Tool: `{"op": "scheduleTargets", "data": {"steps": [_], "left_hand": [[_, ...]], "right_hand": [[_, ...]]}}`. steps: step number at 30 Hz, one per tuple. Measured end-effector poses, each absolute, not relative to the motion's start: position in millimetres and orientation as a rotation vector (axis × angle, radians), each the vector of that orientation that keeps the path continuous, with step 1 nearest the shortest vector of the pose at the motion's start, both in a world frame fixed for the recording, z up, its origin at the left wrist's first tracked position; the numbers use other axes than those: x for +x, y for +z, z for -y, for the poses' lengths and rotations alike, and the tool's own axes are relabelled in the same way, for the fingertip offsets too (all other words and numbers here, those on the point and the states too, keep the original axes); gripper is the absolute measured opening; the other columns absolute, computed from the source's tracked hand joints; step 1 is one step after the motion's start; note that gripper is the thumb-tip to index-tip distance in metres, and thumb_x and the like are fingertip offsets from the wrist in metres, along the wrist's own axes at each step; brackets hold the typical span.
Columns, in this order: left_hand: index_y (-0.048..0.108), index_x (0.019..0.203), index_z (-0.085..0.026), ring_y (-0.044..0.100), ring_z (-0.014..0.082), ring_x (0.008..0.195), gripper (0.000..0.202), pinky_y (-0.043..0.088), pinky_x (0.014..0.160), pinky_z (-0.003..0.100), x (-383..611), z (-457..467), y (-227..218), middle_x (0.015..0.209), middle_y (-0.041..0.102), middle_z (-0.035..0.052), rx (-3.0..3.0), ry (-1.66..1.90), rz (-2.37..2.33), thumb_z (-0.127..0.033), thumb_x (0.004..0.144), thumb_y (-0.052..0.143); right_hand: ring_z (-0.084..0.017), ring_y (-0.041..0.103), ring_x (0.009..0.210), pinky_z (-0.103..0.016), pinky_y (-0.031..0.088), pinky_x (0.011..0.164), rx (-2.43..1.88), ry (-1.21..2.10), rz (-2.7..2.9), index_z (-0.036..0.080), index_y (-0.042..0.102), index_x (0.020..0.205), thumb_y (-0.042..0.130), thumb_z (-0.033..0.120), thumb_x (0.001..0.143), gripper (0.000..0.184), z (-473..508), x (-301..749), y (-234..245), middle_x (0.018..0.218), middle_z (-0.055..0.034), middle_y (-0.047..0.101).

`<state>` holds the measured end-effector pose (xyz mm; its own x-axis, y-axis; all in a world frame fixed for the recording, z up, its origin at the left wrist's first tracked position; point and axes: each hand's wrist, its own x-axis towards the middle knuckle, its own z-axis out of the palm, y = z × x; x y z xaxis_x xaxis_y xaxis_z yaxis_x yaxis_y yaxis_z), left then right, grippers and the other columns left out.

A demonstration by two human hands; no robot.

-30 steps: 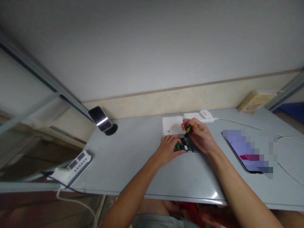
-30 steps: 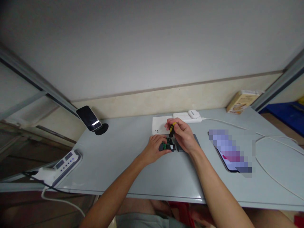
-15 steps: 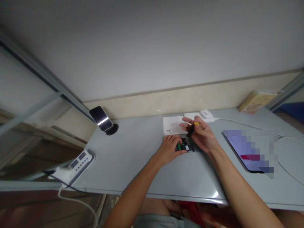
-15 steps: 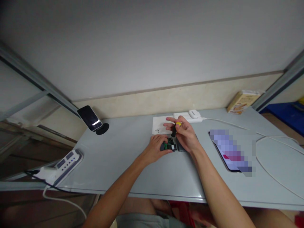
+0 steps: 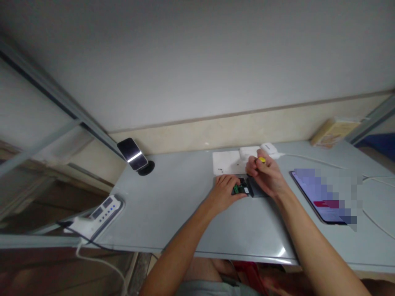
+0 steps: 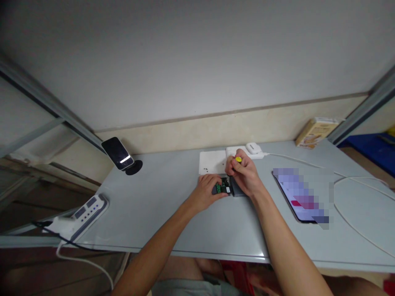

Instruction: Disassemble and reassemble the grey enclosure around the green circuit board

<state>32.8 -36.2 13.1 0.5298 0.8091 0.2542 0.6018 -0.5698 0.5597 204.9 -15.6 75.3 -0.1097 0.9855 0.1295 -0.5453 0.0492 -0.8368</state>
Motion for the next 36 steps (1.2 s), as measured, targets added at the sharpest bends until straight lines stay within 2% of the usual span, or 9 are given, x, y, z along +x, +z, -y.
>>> {"op": "scheduleTargets", "data": {"steps": [3, 6, 10, 12, 16, 21, 27, 30, 36], "left_hand": [[0.059, 0.104, -0.022, 0.059, 0.025, 0.116, 0.035, 0.041, 0.102, 0.041, 33.3, 36.7, 12.5, 0.118, 0.067, 0.0058, 2.364, 0.696, -1.153, -0.044, 0.084, 0.077], [0.06, 0.106, -0.023, 0.059, 0.025, 0.116, 0.034, 0.041, 0.102, 0.042, 33.9, 36.5, 11.6, 0.117, 0.067, 0.0054, 2.357, 0.698, -1.147, -0.044, 0.085, 0.076], [0.06, 0.109, -0.023, 0.058, 0.0246, 0.116, 0.035, 0.041, 0.103, 0.041, 35.1, 36.0, 10.2, 0.118, 0.066, 0.0052, 2.344, 0.717, -1.155, -0.044, 0.085, 0.076], [0.06, 0.111, -0.023, 0.058, 0.0246, 0.117, 0.036, 0.041, 0.103, 0.041, 35.4, 36.0, 10.1, 0.119, 0.066, 0.0053, 2.342, 0.724, -1.153, -0.044, 0.085, 0.076], [0.061, 0.114, -0.024, 0.058, 0.0255, 0.116, 0.038, 0.041, 0.102, 0.041, 35.6, 36.8, 11.4, 0.118, 0.066, 0.0057, 2.344, 0.732, -1.173, -0.043, 0.085, 0.077], [0.06, 0.118, -0.025, 0.058, 0.0256, 0.117, 0.041, 0.041, 0.101, 0.042, 35.5, 37.8, 13.8, 0.12, 0.067, 0.0054, 2.347, 0.755, -1.171, -0.042, 0.084, 0.078], [0.057, 0.125, -0.026, 0.057, 0.0258, 0.119, 0.046, 0.04, 0.102, 0.042, 35.0, 38.8, 16.4, 0.124, 0.067, 0.005, 2.351, 0.733, -1.174, -0.041, 0.086, 0.076], [0.056, 0.128, -0.025, 0.058, 0.0255, 0.119, 0.05, 0.04, 0.102, 0.042, 35.0, 38.3, 15.4, 0.125, 0.067, 0.0048, 2.358, 0.735, -1.169, -0.04, 0.085, 0.077], [0.056, 0.128, -0.025, 0.058, 0.0261, 0.12, 0.05, 0.039, 0.103, 0.043, 35.6, 38.4, 15.6, 0.125, 0.067, 0.0056, 2.36, 0.739, -1.176, -0.041, 0.086, 0.077]], "right_hand": [[-0.012, 0.035, 0.048, -0.027, 0.036, 0.047, -0.624, 1.453, 0.859, 0.029, 0.061, 0.086, 0.076, 0.061, 0.076, 0.037, 11.8, 204.3, 74.2, 0.06, 0.0055, 0.039], [-0.015, 0.052, 0.063, -0.03, 0.047, 0.057, -0.643, 1.447, 0.845, 0.027, 0.066, 0.088, 0.071, 0.063, 0.079, 0.037, 10.5, 206.9, 75.5, 0.074, -0.0001, 0.052], [-0.018, 0.064, 0.083, -0.031, 0.052, 0.068, -0.654, 1.478, 0.909, 0.025, 0.06, 0.078, 0.09, 0.046, 0.062, 0.04, 14.2, 210.4, 76.4, 0.099, -0.0027, 0.065], [-0.013, 0.058, 0.065, -0.026, 0.046, 0.058, -0.634, 1.489, 0.904, 0.025, 0.055, 0.076, 0.092, 0.042, 0.061, 0.043, 14.7, 209.3, 75.4, 0.079, 0.0014, 0.061], [-0.011, 0.035, 0.046, -0.025, 0.035, 0.044, -0.605, 1.418, 0.822, 0.027, 0.058, 0.081, 0.071, 0.062, 0.08, 0.038, 11.5, 206.5, 74.2, 0.057, 0.006, 0.035], [-0.017, 0.06, 0.073, -0.032, 0.05, 0.063, -0.706, 1.389, 0.873, 0.025, 0.056, 0.078, 0.087, 0.052, 0.064, 0.044, 11.8, 209.9, 75.3, 0.089, -0.0022, 0.062], [-0.012, 0.025, 0.045, -0.026, 0.028, 0.042, -0.796, 1.335, 0.93, 0.027, 0.046, 0.075, 0.067, 0.076, 0.073, 0.053, 10.7, 207.5, 72.7, 0.056, 0.0065, 0.028], [-0.015, 0.04, 0.053, -0.03, 0.038, 0.047, -0.759, 1.382, 0.899, 0.027, 0.057, 0.083, 0.057, 0.073, 0.083, 0.046, 10.0, 206.6, 73.4, 0.066, 0.0007, 0.042], [-0.016, 0.057, 0.069, -0.029, 0.045, 0.056, -0.692, 1.397, 0.853, 0.025, 0.055, 0.079, 0.086, 0.049, 0.065, 0.041, 11.5, 208.8, 71.4, 0.082, -0.0005, 0.057]]}}
